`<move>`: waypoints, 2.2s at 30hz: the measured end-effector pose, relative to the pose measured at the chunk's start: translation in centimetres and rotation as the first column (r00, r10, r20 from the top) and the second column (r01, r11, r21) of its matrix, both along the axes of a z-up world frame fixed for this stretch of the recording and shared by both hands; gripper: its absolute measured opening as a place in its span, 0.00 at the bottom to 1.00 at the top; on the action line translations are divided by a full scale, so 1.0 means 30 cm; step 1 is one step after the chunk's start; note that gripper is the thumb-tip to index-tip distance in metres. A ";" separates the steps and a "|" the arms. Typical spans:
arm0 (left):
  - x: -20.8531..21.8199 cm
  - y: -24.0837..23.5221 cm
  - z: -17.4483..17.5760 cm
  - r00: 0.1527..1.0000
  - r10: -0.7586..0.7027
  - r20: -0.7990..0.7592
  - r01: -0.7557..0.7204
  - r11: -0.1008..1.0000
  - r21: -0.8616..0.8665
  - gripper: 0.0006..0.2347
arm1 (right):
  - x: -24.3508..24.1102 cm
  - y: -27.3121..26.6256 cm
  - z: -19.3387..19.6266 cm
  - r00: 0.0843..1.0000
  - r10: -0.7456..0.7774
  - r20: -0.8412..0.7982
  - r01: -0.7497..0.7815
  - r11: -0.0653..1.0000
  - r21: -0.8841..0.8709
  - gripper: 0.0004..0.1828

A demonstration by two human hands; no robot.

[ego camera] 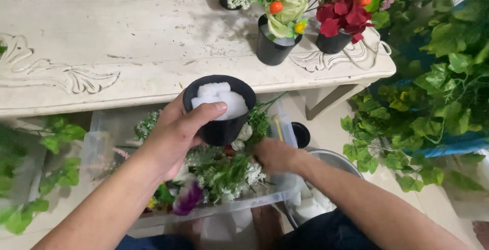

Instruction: The person fills a small black pot with white foam blocks from a metal bowl. They then insert a white artificial flower into the foam, followed by a red artificial flower, arranging them together in the pot.

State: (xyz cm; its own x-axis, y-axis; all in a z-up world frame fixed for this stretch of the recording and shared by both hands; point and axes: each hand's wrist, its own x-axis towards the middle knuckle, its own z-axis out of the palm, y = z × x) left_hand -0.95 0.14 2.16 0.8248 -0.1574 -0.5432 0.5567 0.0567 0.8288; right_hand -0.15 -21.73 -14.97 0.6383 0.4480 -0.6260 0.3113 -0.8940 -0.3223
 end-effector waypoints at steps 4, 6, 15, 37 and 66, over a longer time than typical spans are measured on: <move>-0.011 0.019 -0.007 0.999 0.000 0.049 0.001 1.000 -0.011 0.25 | 0.052 -0.058 0.046 0.916 -0.005 0.401 -0.149 0.924 0.352 0.26; -0.015 0.020 -0.002 0.999 0.028 0.039 -0.028 0.999 -0.020 0.27 | 0.067 -0.057 0.067 0.878 -0.081 0.472 0.009 0.988 0.154 0.19; -0.020 0.008 -0.001 0.997 0.043 0.064 -0.041 0.999 -0.028 0.25 | 0.116 0.039 -0.069 0.878 -0.163 0.449 0.138 0.987 0.087 0.10; 0.023 0.037 -0.029 0.989 -0.013 0.147 0.024 0.997 -0.070 0.27 | 0.251 0.073 -0.455 0.711 -0.593 0.379 0.600 0.792 0.113 0.15; 0.007 0.078 -0.063 0.977 0.071 0.200 -0.028 0.978 -0.209 0.24 | 0.034 0.025 -0.126 0.859 -0.452 -0.240 0.495 0.618 0.611 0.09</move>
